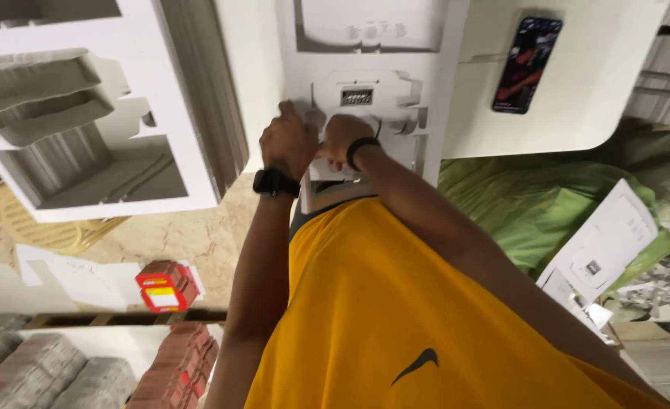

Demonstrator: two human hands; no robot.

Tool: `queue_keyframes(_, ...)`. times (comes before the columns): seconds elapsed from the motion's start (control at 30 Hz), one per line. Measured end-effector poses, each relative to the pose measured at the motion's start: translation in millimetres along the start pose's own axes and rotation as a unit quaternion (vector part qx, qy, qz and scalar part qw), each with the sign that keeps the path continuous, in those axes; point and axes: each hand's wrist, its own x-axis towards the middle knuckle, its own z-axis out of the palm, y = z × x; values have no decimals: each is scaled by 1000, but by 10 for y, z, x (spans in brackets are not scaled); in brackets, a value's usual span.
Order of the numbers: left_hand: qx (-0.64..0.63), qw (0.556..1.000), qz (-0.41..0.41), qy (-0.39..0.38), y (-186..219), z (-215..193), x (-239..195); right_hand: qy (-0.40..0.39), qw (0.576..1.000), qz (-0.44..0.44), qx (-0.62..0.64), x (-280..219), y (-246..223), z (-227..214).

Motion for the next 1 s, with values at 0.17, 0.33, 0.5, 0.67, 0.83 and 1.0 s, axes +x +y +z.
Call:
queue_keyframes(0.17,49,987,10,155,100,111,-288,17,999,-30,-20,171,159,206)
queue_keyframes(0.33,37,986,14,163,452,-395,-672,-60,997,-47,-18,-10,130,90)
queue_keyframes(0.5,-22,995,9,99,420,-450,-540,0,977,-177,122,-1,696,24)
queue_keyframes(0.67,-156,970,68,172,757,-653,-885,465,866,-77,165,-321,1496,-479)
queue_keyframes(0.83,-206,958,93,175,1088,-915,-1288,316,942,3,116,-437,1315,-884)
queue_keyframes(1.0,-194,947,142,212,874,-896,-1326,335,927,9,167,-458,1456,-985)
